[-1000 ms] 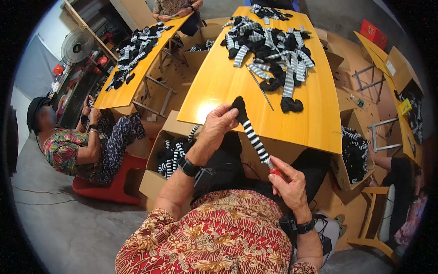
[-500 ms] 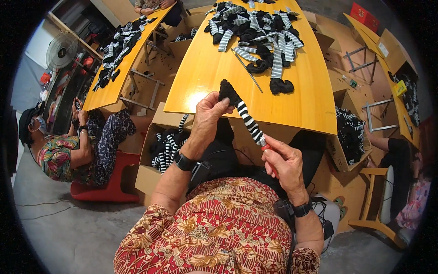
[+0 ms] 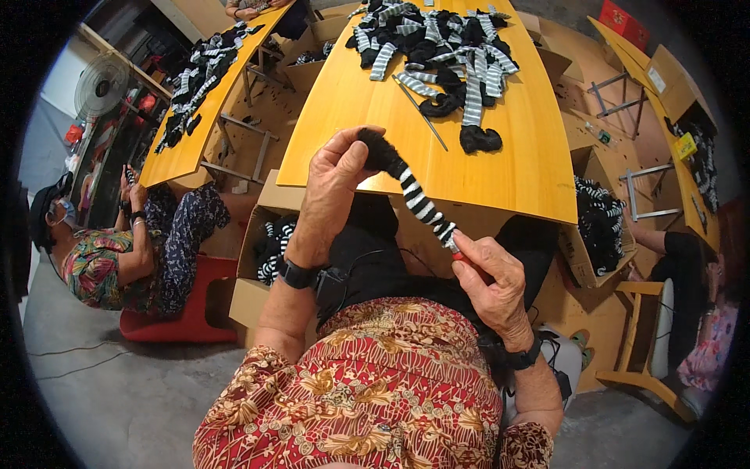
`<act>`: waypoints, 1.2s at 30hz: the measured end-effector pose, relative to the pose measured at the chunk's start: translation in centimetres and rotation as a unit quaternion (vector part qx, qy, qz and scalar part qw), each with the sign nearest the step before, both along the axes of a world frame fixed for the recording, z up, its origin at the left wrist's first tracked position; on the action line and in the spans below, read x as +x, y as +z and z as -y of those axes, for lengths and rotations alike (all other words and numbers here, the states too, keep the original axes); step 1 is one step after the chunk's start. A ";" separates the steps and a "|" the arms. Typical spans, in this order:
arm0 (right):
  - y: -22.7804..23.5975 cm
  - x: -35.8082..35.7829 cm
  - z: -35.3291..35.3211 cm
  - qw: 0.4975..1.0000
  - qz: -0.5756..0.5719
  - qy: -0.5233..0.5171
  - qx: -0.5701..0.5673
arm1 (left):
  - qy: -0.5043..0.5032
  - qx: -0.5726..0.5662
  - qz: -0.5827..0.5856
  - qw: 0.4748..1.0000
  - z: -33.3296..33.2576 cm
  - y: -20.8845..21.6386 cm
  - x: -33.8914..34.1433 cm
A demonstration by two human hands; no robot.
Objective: The person uses a red-handled screwdriver to manipulate the toe area of black and white striped socks. They repeatedly insert the tool into the sock opening and pull the fabric to adjust or repair the seam. The task is performed at a wooden table in a room with other workers and piles of socks.
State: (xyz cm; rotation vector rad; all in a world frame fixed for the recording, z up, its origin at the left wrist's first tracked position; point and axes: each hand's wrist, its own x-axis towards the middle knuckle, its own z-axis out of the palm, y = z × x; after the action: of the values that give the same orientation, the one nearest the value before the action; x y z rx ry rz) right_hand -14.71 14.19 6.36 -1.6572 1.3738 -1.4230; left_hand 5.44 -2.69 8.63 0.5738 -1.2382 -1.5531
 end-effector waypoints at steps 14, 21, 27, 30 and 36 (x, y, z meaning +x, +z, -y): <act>0.1 1.3 -0.2 0.992 0.116 0.012 0.039 | -0.076 0.050 -0.036 0.995 -0.4 -0.7 -0.6; 0.7 0.4 -0.3 0.989 0.119 0.024 0.083 | -0.031 0.104 -0.124 0.986 -0.5 -1.0 -1.0; 0.6 0.6 -0.2 0.981 0.148 0.039 0.122 | 0.027 0.029 -0.009 0.999 -0.5 -0.3 -1.6; 0.1 0.7 0.1 0.977 0.174 0.042 0.118 | 0.020 -0.021 0.032 0.999 0.1 -1.2 -1.4; 1.4 -1.8 0.6 0.966 0.176 0.072 0.177 | -0.050 -0.038 0.100 0.993 0.5 -0.6 0.9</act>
State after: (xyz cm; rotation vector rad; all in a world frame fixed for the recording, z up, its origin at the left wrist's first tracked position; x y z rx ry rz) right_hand -16.52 13.55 7.79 -1.1849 1.1933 -1.2298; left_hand 6.36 -3.18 8.00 0.6370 -1.4908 -1.5536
